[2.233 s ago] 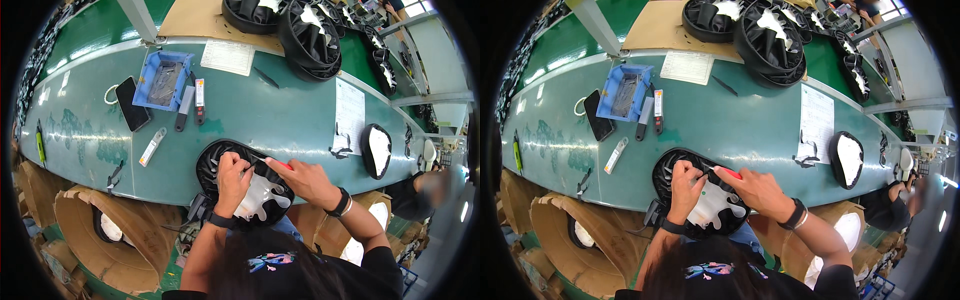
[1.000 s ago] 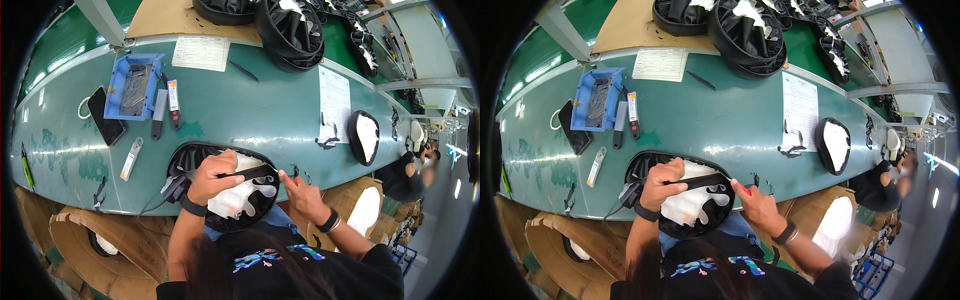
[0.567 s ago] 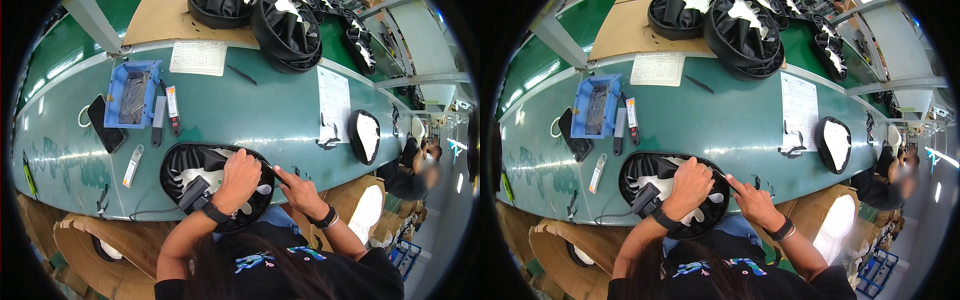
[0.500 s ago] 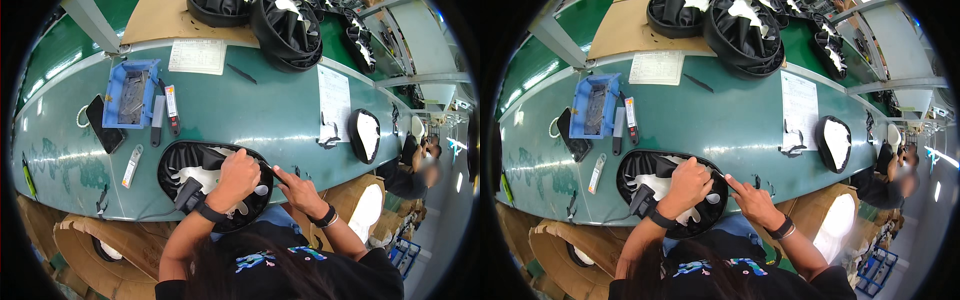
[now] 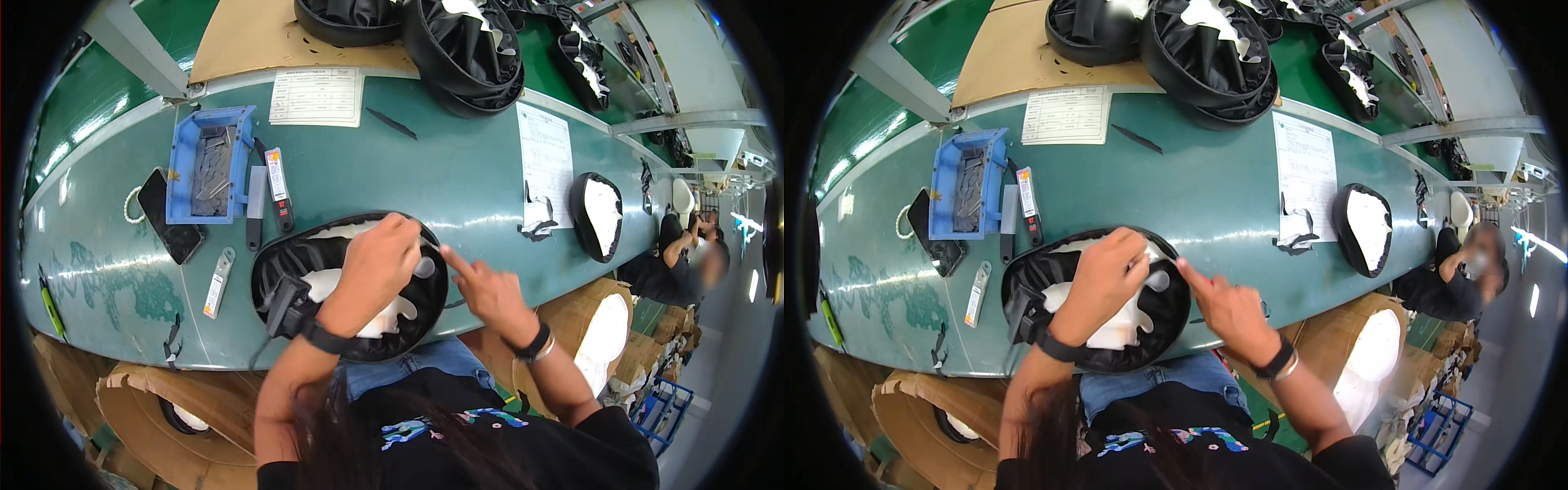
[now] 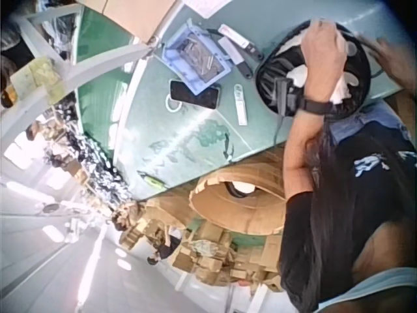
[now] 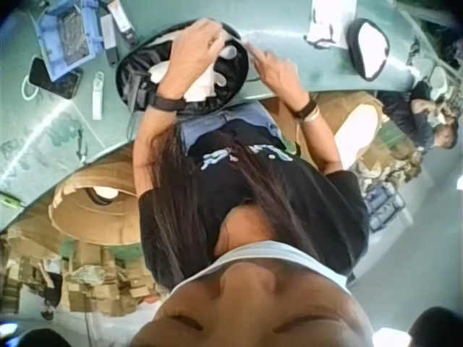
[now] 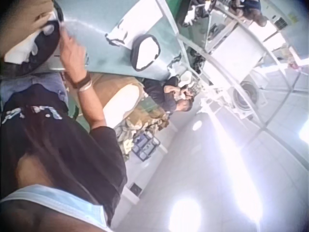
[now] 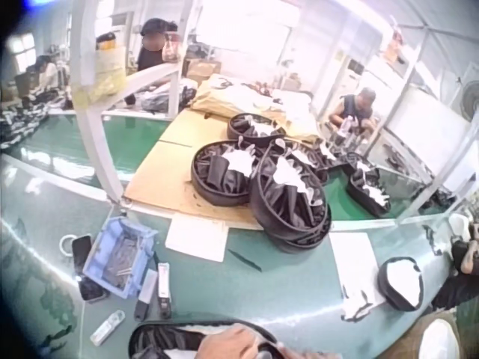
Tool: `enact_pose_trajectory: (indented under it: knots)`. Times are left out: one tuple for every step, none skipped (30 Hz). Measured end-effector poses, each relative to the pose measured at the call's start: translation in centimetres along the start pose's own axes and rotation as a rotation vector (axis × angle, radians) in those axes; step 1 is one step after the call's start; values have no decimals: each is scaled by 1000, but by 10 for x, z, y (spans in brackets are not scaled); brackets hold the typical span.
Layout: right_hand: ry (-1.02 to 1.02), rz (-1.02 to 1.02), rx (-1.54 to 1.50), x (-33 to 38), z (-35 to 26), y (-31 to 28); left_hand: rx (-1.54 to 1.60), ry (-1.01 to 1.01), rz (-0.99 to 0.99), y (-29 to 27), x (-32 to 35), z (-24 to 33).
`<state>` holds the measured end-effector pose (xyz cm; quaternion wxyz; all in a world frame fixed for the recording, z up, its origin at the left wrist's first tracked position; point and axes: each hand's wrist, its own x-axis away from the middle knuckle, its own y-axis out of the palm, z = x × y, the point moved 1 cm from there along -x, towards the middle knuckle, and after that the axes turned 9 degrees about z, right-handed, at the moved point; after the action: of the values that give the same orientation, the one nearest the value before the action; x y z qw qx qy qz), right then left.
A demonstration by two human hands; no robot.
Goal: Upholstering bicycle seats by pulling leather tight over foam and plastic bases and securing them.
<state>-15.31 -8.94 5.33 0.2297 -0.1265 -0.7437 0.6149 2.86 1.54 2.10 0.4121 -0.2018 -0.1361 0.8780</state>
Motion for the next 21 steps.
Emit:
enact_pose_trajectory:
  knots:
    - [-60, -12, 31, -10, 2, -5, -327, 120, -35, 11, 0, -5]
    - [-63, -5, 28, -18, 2, -8, -481, 202, -63, 17, -6, -9]
    - [-73, -23, -13, -25, 2, -10, -485, 206, -61, 17, -10, -14]
    - [-82, -43, -54, -29, 1, -11, -447, 282, -97, 18, -14, -18]
    - [-80, -41, -54, -28, 2, -6, -407, 357, -136, 19, -18, -21]
    - [-32, -14, -115, -20, 2, 1, -384, 324, -172, 22, -18, -25]
    - [18, 12, -174, -11, 1, 7, -378, 326, -174, 22, -19, -29]
    - [28, 6, -175, -1, -2, 11, -121, 233, -206, 18, -19, -32]
    - [77, 1, -191, 10, -5, 14, 136, 136, -234, 9, -22, -30]
    - [126, -3, -207, 22, -9, 17, 458, -104, -226, -4, -31, -34]
    - [176, -13, -226, 39, -15, 19, 844, -406, -139, -11, -29, -37]
    - [172, 55, -244, 52, -22, 25, 1068, -440, -16, -17, -31, -39]
    - [174, 59, -247, 56, -26, 27, 1288, -469, 112, -22, -34, -39]
    - [216, 82, -257, 60, -32, 26, 1357, -567, 126, -20, -34, -31]
    - [258, 106, -267, 63, -35, 26, 1359, -571, 116, -13, -34, -27]
    - [277, 76, -231, 57, -30, 26, 1191, -521, -79, -3, -33, -21]
    - [279, 80, -235, 49, -26, 21, 1011, -463, -261, 3, -33, -18]
    - [261, 40, -194, 44, -23, 14, 491, -12, -279, 13, -36, -19]
    - [243, -1, -154, 39, -20, 9, 14, 43, -334, 21, -23, -13]
    - [238, -9, -180, 34, -15, 6, -241, 190, -341, 27, -16, -7]
    - [240, -8, -180, 31, -14, 4, -494, 336, -341, 31, -12, -4]
